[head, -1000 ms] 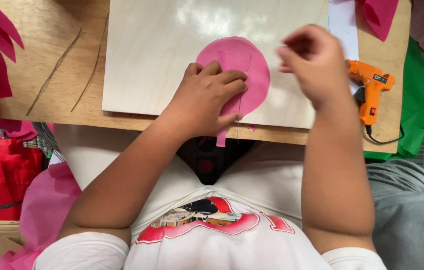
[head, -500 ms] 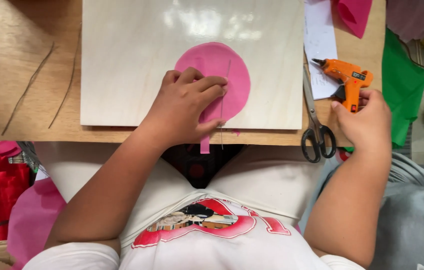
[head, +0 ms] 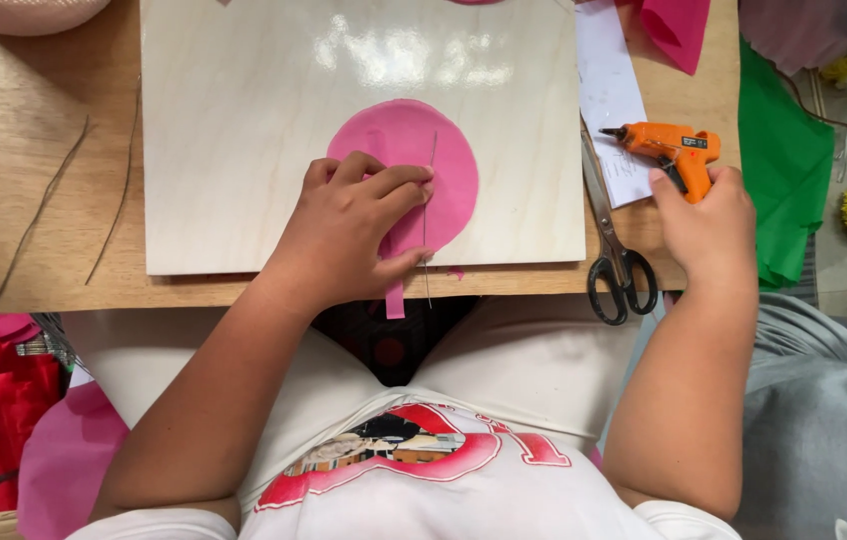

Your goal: Attaching pink fabric strips to a circular base using a hot glue gun.

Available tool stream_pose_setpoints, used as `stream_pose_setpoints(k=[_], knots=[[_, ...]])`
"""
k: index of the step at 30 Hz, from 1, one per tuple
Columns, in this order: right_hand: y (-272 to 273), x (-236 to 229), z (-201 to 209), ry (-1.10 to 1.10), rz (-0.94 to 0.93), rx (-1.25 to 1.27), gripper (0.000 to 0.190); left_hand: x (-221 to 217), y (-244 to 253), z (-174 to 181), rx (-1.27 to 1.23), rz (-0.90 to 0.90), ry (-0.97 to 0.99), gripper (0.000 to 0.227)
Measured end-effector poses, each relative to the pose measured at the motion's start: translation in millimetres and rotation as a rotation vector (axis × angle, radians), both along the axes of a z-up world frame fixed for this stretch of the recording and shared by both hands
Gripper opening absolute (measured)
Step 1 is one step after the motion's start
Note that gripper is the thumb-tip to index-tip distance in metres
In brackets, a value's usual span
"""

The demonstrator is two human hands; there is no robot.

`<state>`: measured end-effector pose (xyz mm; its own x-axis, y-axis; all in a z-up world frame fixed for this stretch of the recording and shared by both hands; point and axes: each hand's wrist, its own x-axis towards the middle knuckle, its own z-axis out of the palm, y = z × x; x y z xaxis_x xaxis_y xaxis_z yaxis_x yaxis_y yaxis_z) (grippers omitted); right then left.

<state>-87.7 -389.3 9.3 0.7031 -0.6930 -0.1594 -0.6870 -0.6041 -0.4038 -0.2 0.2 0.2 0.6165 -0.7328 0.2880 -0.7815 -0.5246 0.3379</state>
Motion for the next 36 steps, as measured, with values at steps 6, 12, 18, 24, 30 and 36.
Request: stream_pose_setpoints(k=[6,12,18,24,30,36], knots=[[10.1,-1.2,7.6,-0.011,0.019,-0.124,0.069,-0.1,0.1,-0.1,-0.003,-0.003,-0.015,0.055],[7.5,0.1,16.3,-0.058,-0.022,-0.202,0.09,-0.1,-0.1,-0.7,0.0,-0.001,-0.016,0.054],[-16.2,-6.8,11.0,-0.331,-0.087,0.172,0.028,-0.8,0.7,-2.4,0.012,0.005,-0.029,0.057],[23.0,-18.8,55.9,-0.494,0.133,0.66,0.033,-1.6,1.3,-4.6,0.008,0.002,-0.072,0.056],[79.1,-5.3,59.2,-0.497,0.285,0.927,0.026,-5.6,1.9,-6.6,0.027,0.016,-0.083,0.055],[119.3,18.0,55.2,-0.287,0.296,0.75,0.026,-7.3,2.2,-9.8,0.001,0.029,-0.092,0.052]])
